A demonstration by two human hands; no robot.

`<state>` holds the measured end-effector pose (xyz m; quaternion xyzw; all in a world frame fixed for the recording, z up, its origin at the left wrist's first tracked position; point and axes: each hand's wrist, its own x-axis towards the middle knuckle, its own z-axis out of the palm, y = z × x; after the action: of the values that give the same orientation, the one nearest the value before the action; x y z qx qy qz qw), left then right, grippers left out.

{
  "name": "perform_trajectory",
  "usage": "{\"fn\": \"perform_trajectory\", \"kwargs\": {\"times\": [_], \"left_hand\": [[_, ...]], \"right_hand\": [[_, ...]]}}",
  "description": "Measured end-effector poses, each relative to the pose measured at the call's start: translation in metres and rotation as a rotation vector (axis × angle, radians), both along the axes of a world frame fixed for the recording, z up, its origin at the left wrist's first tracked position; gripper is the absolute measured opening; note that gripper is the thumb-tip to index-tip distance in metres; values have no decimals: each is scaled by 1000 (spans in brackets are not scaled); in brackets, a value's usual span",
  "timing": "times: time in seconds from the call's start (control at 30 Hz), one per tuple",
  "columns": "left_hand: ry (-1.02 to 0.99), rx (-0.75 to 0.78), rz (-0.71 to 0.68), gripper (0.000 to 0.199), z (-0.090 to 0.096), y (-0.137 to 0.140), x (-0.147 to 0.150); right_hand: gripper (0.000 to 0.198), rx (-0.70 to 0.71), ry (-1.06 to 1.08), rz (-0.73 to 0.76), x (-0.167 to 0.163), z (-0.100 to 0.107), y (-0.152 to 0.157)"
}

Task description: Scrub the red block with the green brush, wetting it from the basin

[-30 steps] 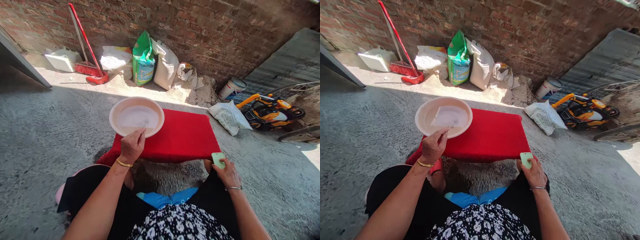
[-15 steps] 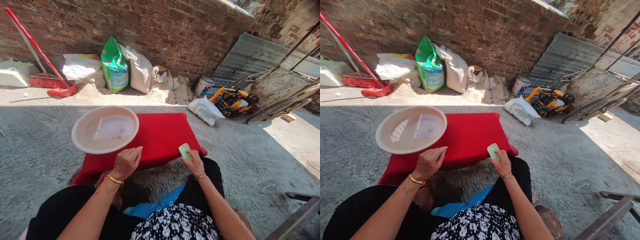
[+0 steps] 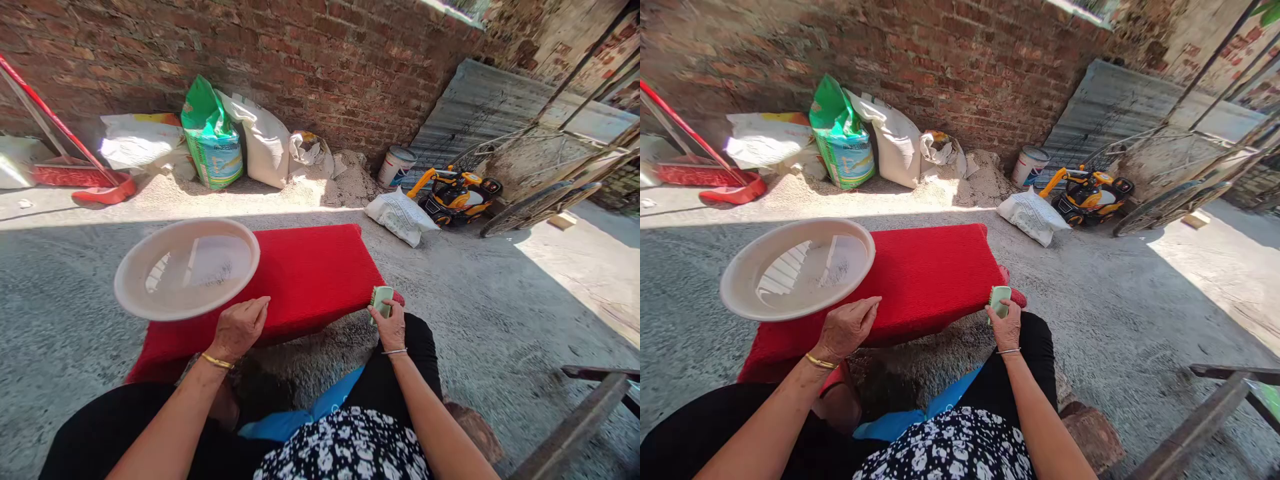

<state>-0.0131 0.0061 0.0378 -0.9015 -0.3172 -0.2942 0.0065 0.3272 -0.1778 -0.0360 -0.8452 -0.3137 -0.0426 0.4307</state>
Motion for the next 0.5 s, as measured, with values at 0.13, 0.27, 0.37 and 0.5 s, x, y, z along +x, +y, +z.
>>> {"fn": "perform_trajectory", "kwargs": {"times": [0.13,0.27,0.37,0.5], "left_hand": [[12,12,9,24,0,2,0],[16,17,-2,24,-1,3,0],[16,10,-7,24,-3,4,1],[36,16,2,24,-6,4,2]], "right_hand": [[55,-38,-2,-123,26,-2,-7],[56,15,176,-322,45,-4,-17],[56,85,185,-265,41,-8,-15],[57,108,232,-221,33,-14,-6]]}}
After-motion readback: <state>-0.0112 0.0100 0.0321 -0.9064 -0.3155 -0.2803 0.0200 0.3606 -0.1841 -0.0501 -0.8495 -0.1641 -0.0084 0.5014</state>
